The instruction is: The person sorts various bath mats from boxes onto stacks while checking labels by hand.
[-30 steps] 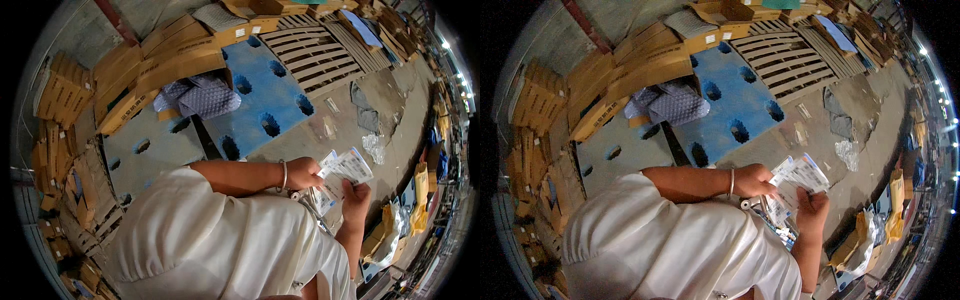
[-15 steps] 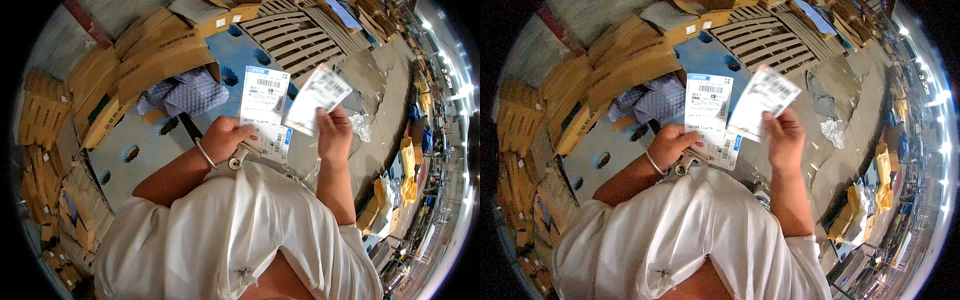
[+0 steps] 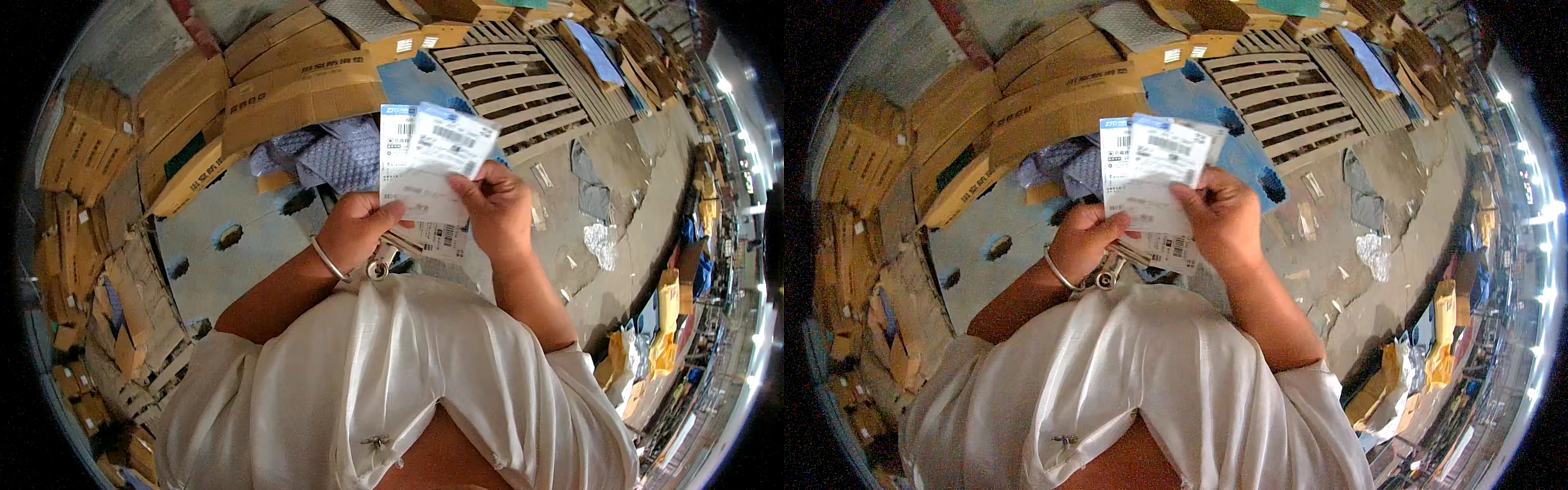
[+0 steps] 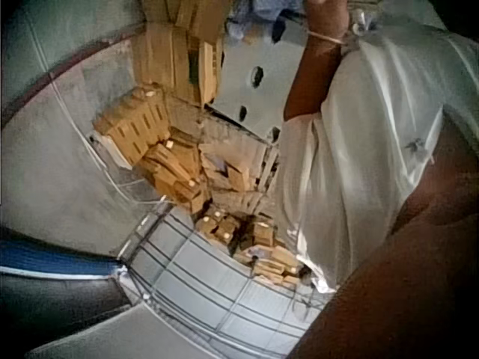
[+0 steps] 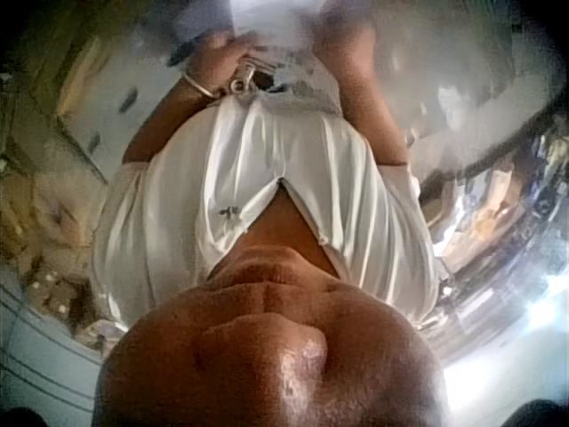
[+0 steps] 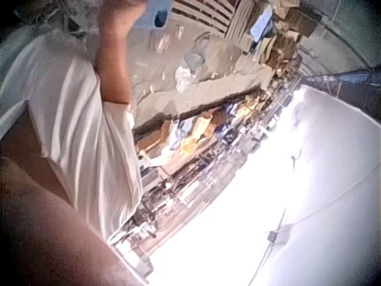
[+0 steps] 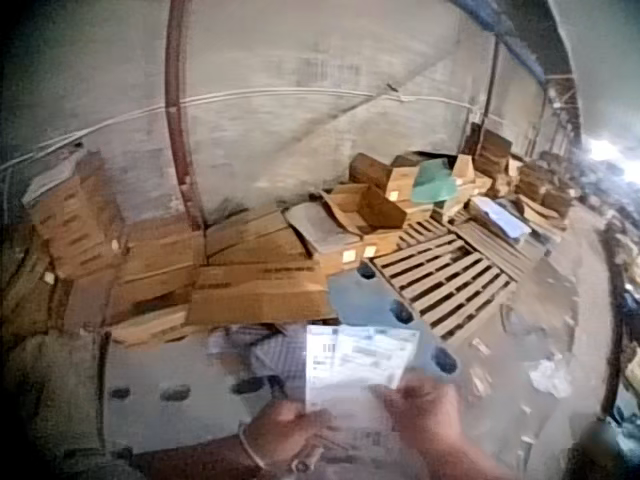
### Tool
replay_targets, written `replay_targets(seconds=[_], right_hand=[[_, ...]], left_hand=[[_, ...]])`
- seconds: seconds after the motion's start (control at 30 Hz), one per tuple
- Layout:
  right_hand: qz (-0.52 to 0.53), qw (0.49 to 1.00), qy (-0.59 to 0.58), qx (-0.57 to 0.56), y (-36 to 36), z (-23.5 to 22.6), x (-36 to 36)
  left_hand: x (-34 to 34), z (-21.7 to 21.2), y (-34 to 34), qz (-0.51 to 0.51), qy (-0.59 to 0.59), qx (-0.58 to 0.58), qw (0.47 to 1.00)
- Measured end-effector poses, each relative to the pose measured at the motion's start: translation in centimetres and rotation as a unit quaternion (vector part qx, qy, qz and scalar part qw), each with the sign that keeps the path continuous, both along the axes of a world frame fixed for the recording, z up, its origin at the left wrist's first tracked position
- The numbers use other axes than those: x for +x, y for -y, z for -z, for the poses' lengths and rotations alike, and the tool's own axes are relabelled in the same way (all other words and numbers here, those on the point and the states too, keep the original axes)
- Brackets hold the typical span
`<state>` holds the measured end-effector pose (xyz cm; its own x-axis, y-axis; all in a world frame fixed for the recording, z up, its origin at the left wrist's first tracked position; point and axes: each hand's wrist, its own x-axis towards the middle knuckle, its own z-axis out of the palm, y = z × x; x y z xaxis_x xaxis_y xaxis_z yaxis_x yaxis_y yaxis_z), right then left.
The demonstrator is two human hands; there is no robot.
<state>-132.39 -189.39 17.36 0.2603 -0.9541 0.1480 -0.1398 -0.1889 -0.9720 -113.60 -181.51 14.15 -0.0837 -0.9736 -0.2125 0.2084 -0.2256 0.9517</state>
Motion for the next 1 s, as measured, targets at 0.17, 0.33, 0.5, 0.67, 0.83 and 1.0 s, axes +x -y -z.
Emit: replay_targets(seconds=[0.17,0.33,0.5,0.67,0.83,1.0], right_hand=[[-0.007,0.988,0.122,-0.097,5.4,-0.7,-2.7],[-0.114,0.986,0.106,-0.051,7.5,-0.2,-3.0],[-0.22,0.973,0.064,0.008,6.1,0.4,-0.5],[-0.253,0.952,0.173,0.009,6.6,-0.2,-0.4],[-0.23,0.944,0.235,-0.01,6.4,0.6,0.1],[-0.261,0.896,0.284,0.219,6.5,3.2,-0.4]], left_hand=[[0.0,-0.3,0.1,-0.063,0.014,-0.024,0.998],[-1.2,-0.4,1.2,-0.079,0.017,-0.034,0.996],[-2.5,-0.2,1.9,-0.068,0.047,0.048,0.995],[-2.9,0.3,2.0,-0.116,0.109,-0.019,0.987],[-4.8,-0.8,3.6,-0.13,0.1,-0.035,0.986],[-5.1,-0.8,4.8,-0.066,0.178,-0.057,0.98]])
